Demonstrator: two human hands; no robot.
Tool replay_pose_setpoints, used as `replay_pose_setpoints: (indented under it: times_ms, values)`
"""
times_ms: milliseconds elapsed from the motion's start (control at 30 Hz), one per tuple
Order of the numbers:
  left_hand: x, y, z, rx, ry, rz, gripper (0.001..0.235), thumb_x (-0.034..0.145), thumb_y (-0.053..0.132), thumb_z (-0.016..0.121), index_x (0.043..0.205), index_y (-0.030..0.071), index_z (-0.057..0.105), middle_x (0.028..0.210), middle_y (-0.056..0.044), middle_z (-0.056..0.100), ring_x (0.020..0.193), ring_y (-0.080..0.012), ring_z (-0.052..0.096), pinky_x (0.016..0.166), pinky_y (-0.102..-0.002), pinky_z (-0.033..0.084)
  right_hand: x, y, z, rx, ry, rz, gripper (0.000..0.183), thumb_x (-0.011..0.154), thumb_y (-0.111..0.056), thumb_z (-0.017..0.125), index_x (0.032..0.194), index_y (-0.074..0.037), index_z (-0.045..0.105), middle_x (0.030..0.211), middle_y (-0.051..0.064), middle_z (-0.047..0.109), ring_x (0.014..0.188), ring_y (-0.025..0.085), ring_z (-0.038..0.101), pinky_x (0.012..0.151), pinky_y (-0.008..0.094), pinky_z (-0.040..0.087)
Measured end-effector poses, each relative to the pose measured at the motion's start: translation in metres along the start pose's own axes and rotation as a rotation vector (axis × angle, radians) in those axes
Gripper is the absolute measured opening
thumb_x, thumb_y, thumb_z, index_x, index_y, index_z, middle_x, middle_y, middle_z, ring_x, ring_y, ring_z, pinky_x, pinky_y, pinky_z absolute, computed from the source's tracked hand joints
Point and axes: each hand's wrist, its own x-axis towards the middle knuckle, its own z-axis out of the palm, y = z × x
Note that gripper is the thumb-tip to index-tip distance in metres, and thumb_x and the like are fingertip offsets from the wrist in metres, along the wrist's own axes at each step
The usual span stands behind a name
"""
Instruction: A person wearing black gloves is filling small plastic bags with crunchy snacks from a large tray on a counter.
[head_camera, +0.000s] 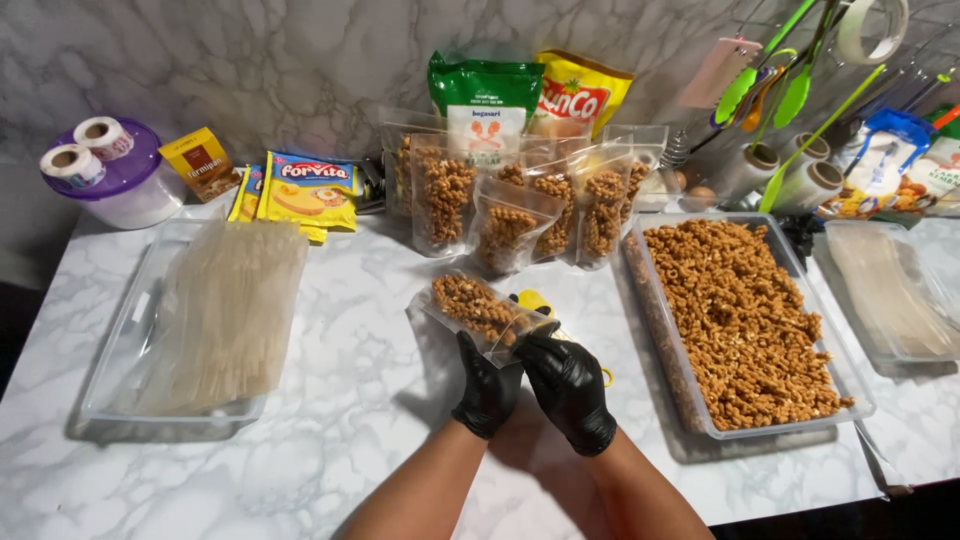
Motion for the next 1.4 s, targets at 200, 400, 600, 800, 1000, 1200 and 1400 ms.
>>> replay_pose_setpoints:
  times_ms: [200, 400, 600, 800, 1000, 1200, 1400]
  values:
    - [0.017, -0.034, -0.111, 0.678, -0.333, 0.308, 0.053, 0.099, 0.04, 0.053, 0.139, 0.006, 0.062, 0.131, -0.016, 0.07, 0.118, -0.0361, 0.067, 0.099, -0.049, 0.053, 0.038, -0.005, -0.037, 0.074, -0.049, 0.073, 0.015, 0.084, -0.022, 0.076, 0.098, -0.023, 0.08, 0.097, -0.001, 0.077, 0.082, 0.03, 0.073, 0.07, 0.042, 0.061]
    - [-0.035, -0.015, -0.044, 1.169, -0.642, 0.678, 0.021, 0.095, 0.023, 0.059, 0.111, 0.01, 0.064, 0.104, -0.01, 0.067, 0.098, -0.0316, 0.064, 0.087, -0.04, 0.054, 0.082, -0.022, -0.075, 0.134, -0.039, 0.048, 0.008, 0.086, -0.013, 0.076, 0.091, -0.019, 0.078, 0.088, 0.003, 0.076, 0.077, 0.032, 0.071, 0.067, 0.044, 0.058]
    - [-0.084, 0.027, 0.036, 1.257, -0.719, 1.182, 0.021, 0.086, 0.002, 0.06, 0.07, 0.012, 0.051, 0.066, -0.002, 0.049, 0.062, -0.0201, 0.048, 0.062, -0.034, 0.041, 0.091, -0.02, -0.085, 0.261, -0.024, -0.219, 0.011, 0.1, -0.008, 0.066, 0.105, -0.005, 0.075, 0.092, 0.009, 0.075, 0.078, 0.026, 0.071, 0.068, 0.036, 0.055]
    - [-0.05, 0.046, 0.032, 1.368, -0.436, 1.323, 0.074, 0.082, 0.025, 0.08, 0.142, -0.001, 0.045, 0.128, -0.015, 0.056, 0.107, -0.0243, 0.065, 0.089, -0.034, 0.055, 0.075, -0.01, -0.074, 0.187, -0.111, -0.041, 0.027, 0.099, -0.018, 0.068, 0.126, -0.015, 0.071, 0.125, 0.007, 0.073, 0.112, 0.027, 0.071, 0.095, 0.04, 0.058]
    - [-0.028, 0.043, 0.025, 1.389, -0.609, 0.718, 0.108, 0.063, 0.021, 0.097, 0.151, -0.005, 0.039, 0.142, -0.032, 0.057, 0.133, -0.0504, 0.053, 0.113, -0.057, 0.043, 0.043, 0.018, -0.05, 0.417, 0.194, 0.313, 0.074, 0.088, -0.037, 0.079, 0.151, -0.012, 0.05, 0.144, 0.015, 0.05, 0.115, 0.031, 0.06, 0.098, 0.044, 0.05]
    - [-0.02, 0.029, 0.033, 1.476, -0.422, 0.611, 0.055, 0.072, 0.024, 0.095, 0.122, 0.011, 0.074, 0.111, -0.011, 0.079, 0.109, -0.0254, 0.075, 0.098, -0.04, 0.058, 0.019, 0.036, -0.011, 1.005, 0.011, 0.775, 0.055, 0.073, -0.003, 0.092, 0.124, -0.005, 0.073, 0.109, 0.009, 0.08, 0.098, 0.016, 0.071, 0.095, 0.036, 0.056]
    - [-0.019, 0.038, 0.027, 1.476, -0.278, 0.345, 0.035, 0.073, 0.03, 0.095, 0.102, 0.015, 0.083, 0.089, -0.003, 0.082, 0.082, -0.012, 0.076, 0.08, -0.033, 0.061, 0.01, 0.037, 0.002, 1.084, 0.038, 0.969, 0.038, 0.07, 0.003, 0.093, 0.105, -0.001, 0.078, 0.089, 0.013, 0.08, 0.078, 0.017, 0.072, 0.075, 0.033, 0.061]
